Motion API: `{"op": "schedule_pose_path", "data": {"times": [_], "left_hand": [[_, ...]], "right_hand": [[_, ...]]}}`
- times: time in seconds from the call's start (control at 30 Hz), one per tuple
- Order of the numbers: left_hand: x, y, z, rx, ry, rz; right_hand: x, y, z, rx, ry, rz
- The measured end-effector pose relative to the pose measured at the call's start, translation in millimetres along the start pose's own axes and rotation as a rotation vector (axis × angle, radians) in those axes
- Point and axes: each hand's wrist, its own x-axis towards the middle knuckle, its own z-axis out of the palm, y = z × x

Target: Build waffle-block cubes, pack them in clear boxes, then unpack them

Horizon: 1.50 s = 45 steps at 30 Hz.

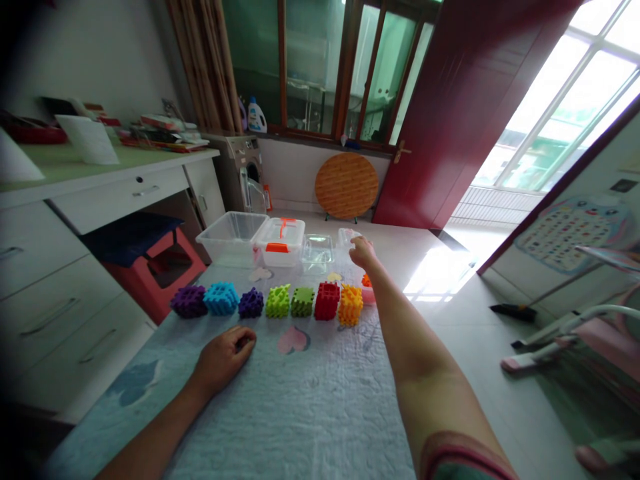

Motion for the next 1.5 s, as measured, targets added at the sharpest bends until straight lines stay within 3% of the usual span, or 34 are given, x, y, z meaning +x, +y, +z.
{"op": "schedule_pose_path", "data": {"times": [0.13,0.27,0.37,0.43,0.6,0.7,0.77,0.87,1.03,1.27,1.5], "left_hand": [[-0.1,-0.3,0.7,0.009,0.005,0.004],[-0.1,2.7,-2.5,-0.044,0.028,0.016],[-2.4,5.6,-8.0,-0.188,0.069,0.044],[-5.3,7.5,-11.1,-0.321,0.091,0.055],[-12.5,12.0,-10.8,-0.697,0.025,-0.049],[-14.6,15.6,-8.6,-0.897,-0.085,-0.085],[-15.1,18.1,-8.4,-0.959,-0.141,-0.080],[-15.3,20.6,-8.6,-0.949,-0.178,-0.081],[-17.4,22.7,-6.0,-0.984,-0.156,-0.152],[-24.4,31.2,-9.1,-1.054,-0.196,-0.217],[-30.1,29.0,-11.5,-1.045,-0.307,-0.166]], "right_hand": [[-17.6,-10.9,-35.9,0.078,0.130,-0.053],[-70.7,-32.2,-82.0,0.367,0.348,-0.252],[-130.1,-53.1,-106.2,0.482,0.336,-0.316],[-169.9,-65.5,-108.5,0.540,0.281,-0.367],[-243.0,-84.2,-64.4,0.575,0.018,-0.495],[-265.9,-86.9,-30.0,0.586,-0.143,-0.561],[-273.8,-85.7,-14.5,0.612,-0.181,-0.567],[-278.3,-82.7,-1.0,0.678,-0.137,-0.475],[-280.7,-83.7,22.3,0.767,0.107,-0.063],[-282.6,-85.5,50.8,0.973,-0.041,0.107],[-276.3,-79.2,53.4,1.156,-0.126,0.178]]}}
